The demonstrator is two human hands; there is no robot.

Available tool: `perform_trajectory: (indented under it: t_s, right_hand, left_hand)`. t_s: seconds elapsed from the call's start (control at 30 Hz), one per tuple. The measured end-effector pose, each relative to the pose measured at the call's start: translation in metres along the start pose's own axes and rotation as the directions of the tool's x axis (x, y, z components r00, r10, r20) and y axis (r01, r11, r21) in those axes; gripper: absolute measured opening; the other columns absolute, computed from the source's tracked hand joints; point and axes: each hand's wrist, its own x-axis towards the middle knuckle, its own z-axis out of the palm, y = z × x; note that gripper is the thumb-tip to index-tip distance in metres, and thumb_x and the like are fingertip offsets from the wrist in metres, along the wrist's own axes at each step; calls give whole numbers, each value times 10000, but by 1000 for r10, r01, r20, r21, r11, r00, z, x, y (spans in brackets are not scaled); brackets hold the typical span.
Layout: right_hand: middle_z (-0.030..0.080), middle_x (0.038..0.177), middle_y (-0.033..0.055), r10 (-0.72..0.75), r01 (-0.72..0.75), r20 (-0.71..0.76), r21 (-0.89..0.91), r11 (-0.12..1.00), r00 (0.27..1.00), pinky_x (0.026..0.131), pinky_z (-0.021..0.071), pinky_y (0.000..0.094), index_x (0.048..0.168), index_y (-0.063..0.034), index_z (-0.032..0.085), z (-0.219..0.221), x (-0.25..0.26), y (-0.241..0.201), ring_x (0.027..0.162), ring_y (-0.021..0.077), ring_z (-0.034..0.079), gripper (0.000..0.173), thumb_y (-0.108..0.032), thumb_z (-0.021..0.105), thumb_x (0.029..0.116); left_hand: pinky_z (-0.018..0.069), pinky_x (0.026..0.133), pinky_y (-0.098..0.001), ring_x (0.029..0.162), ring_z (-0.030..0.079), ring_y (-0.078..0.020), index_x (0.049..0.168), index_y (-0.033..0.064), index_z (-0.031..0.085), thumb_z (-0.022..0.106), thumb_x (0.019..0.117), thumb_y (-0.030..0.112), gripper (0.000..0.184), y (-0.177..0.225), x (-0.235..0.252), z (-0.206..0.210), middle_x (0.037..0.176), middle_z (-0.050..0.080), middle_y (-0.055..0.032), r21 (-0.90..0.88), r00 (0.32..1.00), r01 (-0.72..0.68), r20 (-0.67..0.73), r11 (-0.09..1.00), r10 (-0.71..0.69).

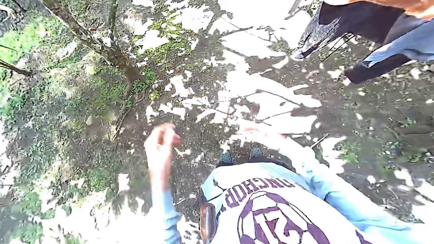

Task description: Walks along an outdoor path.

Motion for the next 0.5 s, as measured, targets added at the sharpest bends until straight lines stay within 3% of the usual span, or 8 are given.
perform_trajectory:
  t_s: [0.07, 0.13, 0.23, 0.33, 0.4, 0.43, 0.5]
  right_hand:
    - [687, 1290, 138, 109, -109, 13, 2, 994, 994, 1030, 545, 404, 1356, -22, 625, 20, -1, 53, 1144, 214, 685, 382, -212, 612, 1025]
    - [703, 1255, 145, 162, -159, 60, -41, 986, 985, 998, 560, 449, 1353, -26, 633, 35, -5, 79, 1115, 254, 699, 377, -236, 580, 1045]
    - [671, 1297, 172, 264, -279, 181, 65, 958, 947, 1023, 526, 443, 1383, -10, 587, 54, -6, 64, 1156, 257, 670, 394, -207, 592, 1042]
    - [628, 1372, 179, 204, -232, 306, 58, 971, 930, 1090, 486, 389, 1400, 4, 573, 75, 12, 50, 1241, 226, 631, 424, -208, 596, 1034]
    - [619, 1402, 161, 177, -184, 399, -20, 983, 900, 1136, 448, 367, 1414, -15, 573, 91, 24, 37, 1290, 209, 605, 442, -240, 604, 1035]
    - [619, 1407, 152, 162, -148, 447, -66, 987, 880, 1144, 439, 369, 1416, -29, 580, 99, 29, 30, 1298, 209, 601, 449, -270, 604, 1038]
    - [605, 1429, 149, 151, -86, 550, -142, 986, 822, 1153, 428, 394, 1438, -50, 571, 113, 36, 17, 1310, 230, 593, 471, -315, 591, 1049]
  left_hand:
    - [578, 937, -492, 1104, 683, -287, 1365, 24, 599, 588, 1039, 308, 432, -91, -35, 27, 1248, 679, -175, 149, 911, 344, 187, 927, -368]
    - [491, 1062, -533, 1239, 618, -318, 1416, 24, 559, 554, 1055, 369, 500, -140, -83, 44, 1348, 628, -209, 242, 764, 538, 265, 807, -588]
    - [449, 1092, -534, 1277, 582, -326, 1434, 27, 538, 506, 1078, 394, 513, -154, -143, 61, 1384, 600, -220, 119, 587, 771, 249, 626, -770]
    - [434, 1103, -460, 1294, 554, -290, 1477, 1, 469, 395, 1121, 316, 481, -132, -165, 62, 1422, 561, -224, 17, 472, 869, 274, 494, -838]
    - [398, 1125, -416, 1322, 520, -289, 1474, -45, 450, 360, 1130, 214, 440, -114, -172, 56, 1448, 526, -251, 18, 464, 870, 312, 493, -829]
    - [379, 1142, -404, 1349, 501, -314, 1464, -89, 442, 359, 1128, 168, 431, -113, -179, 51, 1458, 505, -289, 28, 522, 825, 346, 565, -780]
    - [414, 1141, -360, 1346, 526, -350, 1425, -155, 455, 372, 1119, 153, 441, -129, -207, 43, 1420, 518, -350, 39, 727, 605, 378, 795, -573]
